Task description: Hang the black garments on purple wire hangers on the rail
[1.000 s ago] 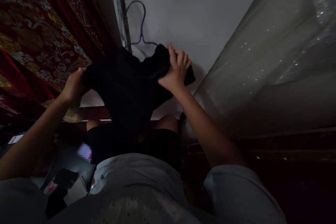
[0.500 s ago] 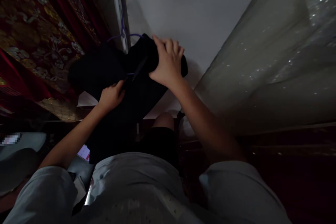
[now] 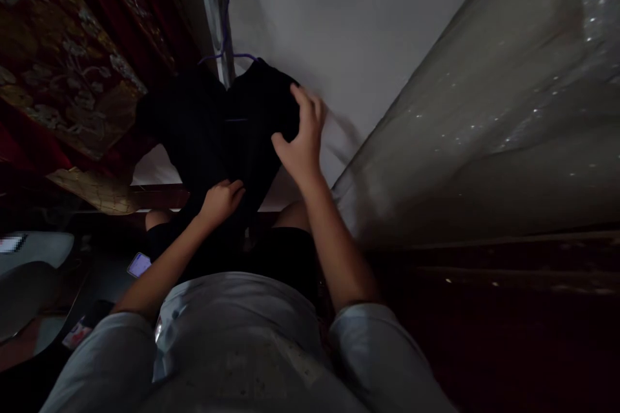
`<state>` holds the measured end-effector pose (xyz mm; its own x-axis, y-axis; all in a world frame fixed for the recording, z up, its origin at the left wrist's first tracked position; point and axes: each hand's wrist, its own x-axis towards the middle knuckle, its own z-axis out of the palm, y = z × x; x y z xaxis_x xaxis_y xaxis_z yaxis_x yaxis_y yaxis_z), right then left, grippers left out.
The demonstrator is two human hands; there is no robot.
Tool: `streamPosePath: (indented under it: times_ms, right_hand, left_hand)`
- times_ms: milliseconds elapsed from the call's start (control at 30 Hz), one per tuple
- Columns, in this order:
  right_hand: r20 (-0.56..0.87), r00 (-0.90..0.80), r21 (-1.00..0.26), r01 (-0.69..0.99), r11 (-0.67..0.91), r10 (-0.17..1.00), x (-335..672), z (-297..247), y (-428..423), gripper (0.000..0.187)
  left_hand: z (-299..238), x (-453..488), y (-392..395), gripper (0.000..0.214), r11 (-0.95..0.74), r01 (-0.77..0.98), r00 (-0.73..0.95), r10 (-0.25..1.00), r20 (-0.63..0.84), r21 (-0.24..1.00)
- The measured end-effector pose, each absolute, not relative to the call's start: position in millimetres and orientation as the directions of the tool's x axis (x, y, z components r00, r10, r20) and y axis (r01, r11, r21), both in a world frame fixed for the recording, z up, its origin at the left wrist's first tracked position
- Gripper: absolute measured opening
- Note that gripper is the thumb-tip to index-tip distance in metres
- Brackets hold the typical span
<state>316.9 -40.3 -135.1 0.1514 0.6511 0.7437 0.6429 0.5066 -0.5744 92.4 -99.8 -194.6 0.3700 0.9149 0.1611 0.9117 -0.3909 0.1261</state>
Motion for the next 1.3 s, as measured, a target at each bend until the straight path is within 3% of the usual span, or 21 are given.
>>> streamPosePath:
  times_ms: [100,167,233,367,533,667,800,933,1200,1300]
  right_hand:
    - [0.517,0.342,-0.854,0.263,0.449,0.784,279,-189,-69,0.029]
    - [0.276,0.294,-0.961,0.065,0.269,0.915,250,-221,-89,0.031]
    - [0.160,0.246,-0.986,-0.010,0.168,0.956,228,-240,-104,0.038]
    - [0.140,0.196,-0.987,-0.046,0.152,0.970,216,-242,-110,0.044]
    - [0.030,0.085,-0.987,-0.152,0.043,0.996,224,-234,-113,0.046]
    - [0.094,0.034,-0.989,-0.113,0.097,0.995,225,-229,-122,0.039]
    - [0.210,-0.002,-0.976,0.052,0.210,0.978,227,-218,-128,0.023]
    - [0.245,0.017,-0.965,0.098,0.242,0.969,230,-214,-131,0.020]
    - [0.230,0.068,-0.966,0.136,0.219,0.971,233,-207,-134,0.017]
    - [0.155,0.065,-0.983,0.110,0.148,0.986,234,-199,-136,0.016]
  left_hand:
    - [-223,98,-108,0.020,-0.376,0.860,0.295,0.918,0.265,0.346]
    - [-239,102,-114,0.017,-0.396,0.789,0.245,0.904,0.350,0.470]
    - [-250,105,-119,0.015,-0.426,0.710,0.166,0.875,0.455,0.560]
    - [-257,108,-131,0.029,-0.533,0.537,0.005,0.778,0.629,0.655]
    - [-250,110,-143,0.057,-0.524,0.432,-0.129,0.770,0.625,0.734]
    - [-249,114,-149,0.071,-0.451,0.396,-0.235,0.792,0.563,0.799]
    - [-247,118,-151,0.068,-0.409,0.404,-0.244,0.814,0.528,0.818]
    - [-247,118,-153,0.067,-0.385,0.405,-0.235,0.832,0.502,0.829]
    - [-243,112,-151,0.035,-0.426,0.486,-0.158,0.816,0.556,0.763]
    - [-239,107,-150,0.022,-0.475,0.519,-0.117,0.784,0.610,0.711]
